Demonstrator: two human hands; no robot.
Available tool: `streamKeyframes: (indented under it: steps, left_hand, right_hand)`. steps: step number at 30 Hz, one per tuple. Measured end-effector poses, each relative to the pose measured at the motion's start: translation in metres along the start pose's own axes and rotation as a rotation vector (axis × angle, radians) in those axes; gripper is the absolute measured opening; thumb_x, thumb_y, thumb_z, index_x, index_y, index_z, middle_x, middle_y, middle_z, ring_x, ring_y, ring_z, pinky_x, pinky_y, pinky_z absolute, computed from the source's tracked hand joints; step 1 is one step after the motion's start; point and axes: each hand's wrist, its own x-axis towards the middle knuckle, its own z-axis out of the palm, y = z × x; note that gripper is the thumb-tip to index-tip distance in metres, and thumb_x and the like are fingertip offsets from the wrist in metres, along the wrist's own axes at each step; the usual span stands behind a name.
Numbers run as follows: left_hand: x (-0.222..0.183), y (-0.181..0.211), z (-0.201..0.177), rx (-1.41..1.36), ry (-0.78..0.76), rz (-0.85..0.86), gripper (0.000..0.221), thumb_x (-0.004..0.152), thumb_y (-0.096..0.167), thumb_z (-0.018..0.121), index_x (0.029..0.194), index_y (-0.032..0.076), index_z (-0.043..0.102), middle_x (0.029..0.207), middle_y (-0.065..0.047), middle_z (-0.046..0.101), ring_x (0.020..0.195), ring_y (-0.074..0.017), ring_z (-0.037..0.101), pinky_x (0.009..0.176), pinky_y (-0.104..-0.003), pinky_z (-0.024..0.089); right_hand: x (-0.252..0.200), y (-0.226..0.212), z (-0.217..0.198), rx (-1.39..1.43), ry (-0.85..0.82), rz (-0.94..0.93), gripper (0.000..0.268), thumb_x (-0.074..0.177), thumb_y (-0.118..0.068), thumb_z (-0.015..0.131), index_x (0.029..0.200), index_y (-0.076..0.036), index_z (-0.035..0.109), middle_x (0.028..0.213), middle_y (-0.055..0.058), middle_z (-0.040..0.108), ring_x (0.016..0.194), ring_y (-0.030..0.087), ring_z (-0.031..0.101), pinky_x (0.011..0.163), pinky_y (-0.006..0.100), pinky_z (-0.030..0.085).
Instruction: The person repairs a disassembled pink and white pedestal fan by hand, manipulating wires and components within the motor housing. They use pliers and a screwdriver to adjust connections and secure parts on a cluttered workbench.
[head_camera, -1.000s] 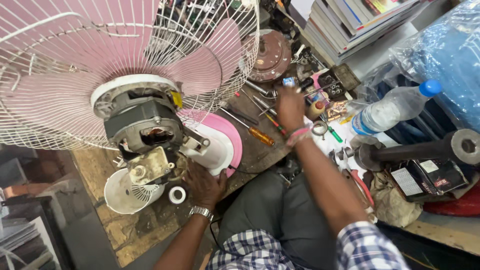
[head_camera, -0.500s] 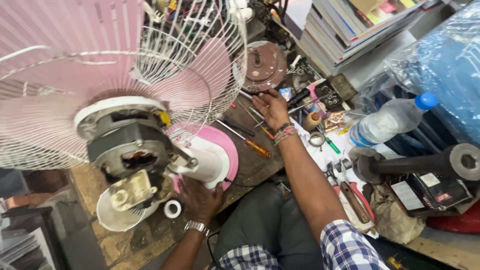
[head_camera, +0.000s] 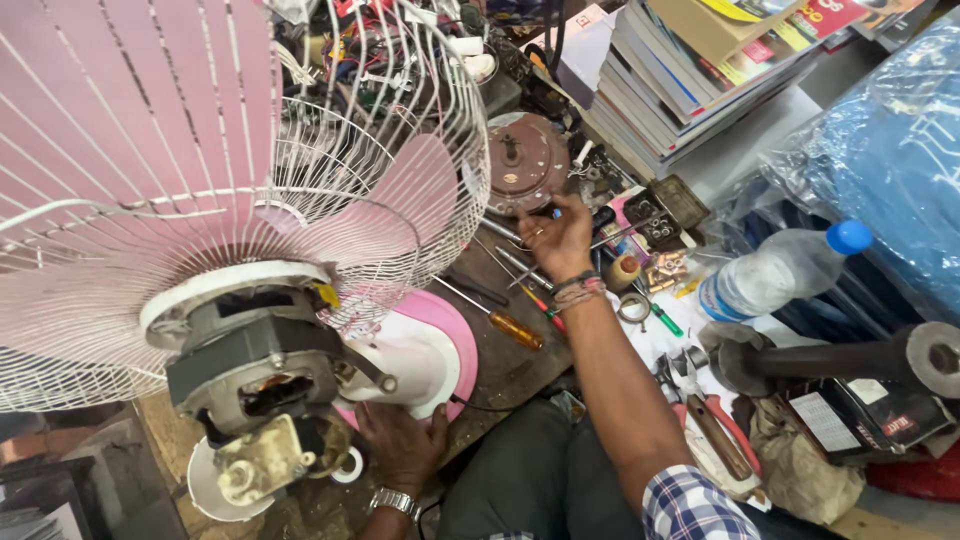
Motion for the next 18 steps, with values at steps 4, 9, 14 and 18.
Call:
streamKeyframes:
  steps: [4, 9, 14, 18]
  left_hand:
    - [-0.002, -0.004, 0.002, -0.085, -0.038, -0.028, 0.083, 0.084, 0.056, 0.062, 0.114, -0.021, 0.049, 0.114, -0.039, 0.055, 0.116, -0.0538, 0.049, 0.111, -0.065, 0.028]
    - [-0.006, -0.008, 0.008, -0.096, -0.139, -0.06, 0.078, 0.085, 0.057, 0.064, 0.107, -0.017, 0.05, 0.109, -0.036, 0.055, 0.113, -0.0529, 0.05, 0.11, -0.067, 0.031]
    - [-0.007, -0.004, 0.009, -0.052, 0.053, 0.0, 0.089, 0.085, 0.056, 0.063, 0.122, -0.023, 0.043, 0.123, -0.045, 0.05, 0.121, -0.0574, 0.046, 0.111, -0.067, 0.03]
    - [-0.007, -0.004, 0.005, -0.084, 0.034, 0.003, 0.093, 0.086, 0.055, 0.063, 0.127, -0.025, 0.041, 0.127, -0.048, 0.048, 0.126, -0.059, 0.043, 0.112, -0.067, 0.028]
  right_hand:
    - [-0.014, -0.018, 0.008, 0.008, -0.043, -0.098, 0.055, 0.074, -0.03, 0.067, 0.125, -0.017, 0.049, 0.122, 0.024, 0.052, 0.101, 0.033, 0.059, 0.079, 0.039, 0.05]
    - [-0.018, -0.042, 0.005, 0.041, -0.055, -0.207, 0.064, 0.077, -0.027, 0.067, 0.136, -0.013, 0.049, 0.125, 0.018, 0.056, 0.1, 0.033, 0.065, 0.072, 0.035, 0.051]
    - [-0.012, -0.004, 0.0, -1.138, 0.026, -0.862, 0.046, 0.088, -0.013, 0.069, 0.131, -0.005, 0.055, 0.112, 0.015, 0.067, 0.098, 0.03, 0.067, 0.077, 0.04, 0.055]
    - [-0.013, 0.032, -0.003, -2.022, 0.007, -1.139, 0.014, 0.091, -0.021, 0.074, 0.098, -0.009, 0.074, 0.097, 0.015, 0.073, 0.09, 0.036, 0.066, 0.079, 0.05, 0.052]
